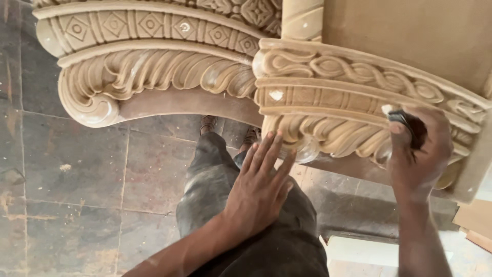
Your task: The person sands the intricate patterns and edges of a large wooden carving by hand, using a small piece of abrasive material to smooth the curved and recessed surfaces.
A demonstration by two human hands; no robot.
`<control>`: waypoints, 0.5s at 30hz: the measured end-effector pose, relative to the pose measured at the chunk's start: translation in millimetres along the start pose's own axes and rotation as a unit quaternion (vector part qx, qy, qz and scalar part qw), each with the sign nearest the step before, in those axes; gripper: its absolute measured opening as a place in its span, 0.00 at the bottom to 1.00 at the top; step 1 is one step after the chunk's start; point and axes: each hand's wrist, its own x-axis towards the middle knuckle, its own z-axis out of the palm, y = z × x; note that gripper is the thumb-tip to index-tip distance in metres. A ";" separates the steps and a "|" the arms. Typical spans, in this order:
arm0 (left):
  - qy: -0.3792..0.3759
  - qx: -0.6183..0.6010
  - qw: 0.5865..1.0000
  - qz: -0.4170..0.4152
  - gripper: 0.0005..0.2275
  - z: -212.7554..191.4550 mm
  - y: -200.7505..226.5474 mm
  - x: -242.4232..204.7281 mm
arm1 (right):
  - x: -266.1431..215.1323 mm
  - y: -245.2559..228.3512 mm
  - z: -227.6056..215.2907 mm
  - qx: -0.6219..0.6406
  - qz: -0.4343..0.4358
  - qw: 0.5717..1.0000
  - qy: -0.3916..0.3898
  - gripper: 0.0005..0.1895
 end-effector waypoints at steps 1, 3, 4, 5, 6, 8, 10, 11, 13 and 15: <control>-0.013 0.003 1.000 0.000 0.28 0.8 6.7 0.3 | -5.8 5.1 -4.7 0.035 0.042 0.998 0.033 0.13; -0.019 0.005 0.999 0.032 0.26 2.0 14.5 4.2 | -17.6 10.5 -10.0 0.074 0.056 0.994 0.051 0.15; -0.028 0.005 0.998 0.060 0.24 3.4 19.0 3.4 | -25.7 13.0 -12.7 0.113 0.071 0.989 0.065 0.18; -0.030 0.007 0.998 0.060 0.24 4.5 25.3 0.5 | -32.9 17.0 -16.4 0.116 0.072 0.988 0.066 0.18; -0.135 0.032 0.985 0.100 0.22 5.5 30.8 0.0 | -36.7 24.4 -19.1 0.117 0.067 0.987 0.085 0.17; -0.237 0.061 0.960 0.138 0.19 8.6 39.2 -2.1 | -46.0 42.4 -29.3 0.121 0.059 0.985 0.106 0.16; -0.236 -0.232 0.936 0.119 0.18 12.7 42.1 -4.2 | -53.1 62.8 -45.2 0.048 0.038 0.992 0.106 0.13; -0.234 -0.232 0.937 0.118 0.18 16.7 39.9 0.4 | -55.2 71.6 -52.1 0.025 0.030 0.994 0.105 0.12; -0.171 -0.025 0.975 0.143 0.21 25.6 35.6 13.7 | -58.6 83.0 -61.3 0.086 0.061 0.990 0.098 0.11; -0.123 0.003 0.986 0.108 0.22 23.7 26.9 17.6 | -63.2 85.0 -63.4 0.145 0.079 0.982 0.087 0.12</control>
